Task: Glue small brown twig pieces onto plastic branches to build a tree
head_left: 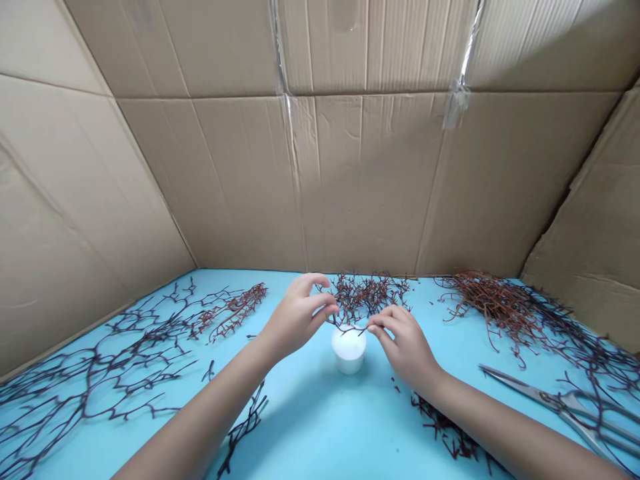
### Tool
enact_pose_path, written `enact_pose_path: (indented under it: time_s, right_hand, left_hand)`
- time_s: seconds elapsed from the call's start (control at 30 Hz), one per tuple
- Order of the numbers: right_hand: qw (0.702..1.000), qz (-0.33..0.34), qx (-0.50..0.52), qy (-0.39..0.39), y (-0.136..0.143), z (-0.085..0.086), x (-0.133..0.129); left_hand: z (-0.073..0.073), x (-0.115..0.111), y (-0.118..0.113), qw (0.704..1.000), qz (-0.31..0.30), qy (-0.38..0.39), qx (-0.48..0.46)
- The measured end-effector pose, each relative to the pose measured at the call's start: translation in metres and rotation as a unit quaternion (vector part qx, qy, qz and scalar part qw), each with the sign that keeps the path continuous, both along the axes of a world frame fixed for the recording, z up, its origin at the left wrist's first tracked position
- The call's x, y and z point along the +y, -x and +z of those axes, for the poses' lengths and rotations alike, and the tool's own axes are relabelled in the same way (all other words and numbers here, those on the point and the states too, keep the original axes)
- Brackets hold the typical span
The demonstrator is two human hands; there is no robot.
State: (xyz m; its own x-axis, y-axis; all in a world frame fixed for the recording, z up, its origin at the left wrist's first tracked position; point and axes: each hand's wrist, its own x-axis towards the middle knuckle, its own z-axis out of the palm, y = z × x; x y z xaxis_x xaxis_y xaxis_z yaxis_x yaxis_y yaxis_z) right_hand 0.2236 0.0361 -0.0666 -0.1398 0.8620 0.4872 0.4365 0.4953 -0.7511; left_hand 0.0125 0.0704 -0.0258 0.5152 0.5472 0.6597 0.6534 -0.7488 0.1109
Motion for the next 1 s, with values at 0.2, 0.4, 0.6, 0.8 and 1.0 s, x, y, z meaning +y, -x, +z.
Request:
enact_pose_path:
  time_s: [0.2, 0.4, 0.6, 0.8, 1.0]
  right_hand:
    - [0.918, 0.004, 0.319, 0.236, -0.004, 0.003, 0.007]
    - [0.828, 0.046, 0.441, 0.345, -0.001, 0.01, -0.008]
    - [0.766, 0.094, 0.501, 0.391, 0.002, 0.019, -0.021]
    - [0.754, 0.119, 0.506, 0.402, 0.009, 0.023, -0.034]
    - [0.813, 0.141, 0.44, 0.355, 0.003, 0.033, -0.041]
  left_hand:
    - [0.003, -0.004, -0.005, 0.862, 0.06, 0.184, -0.468]
    - [-0.029, -0.022, -0.044, 0.773, 0.056, 0.347, -0.529]
    - [-0.016, -0.05, -0.068, 0.724, 0.002, 0.458, -0.515]
    - [-0.009, -0.063, -0.08, 0.629, -0.06, 0.525, -0.57]
    - [-0.003, -0.067, -0.101, 0.595, -0.125, 0.474, -0.637]
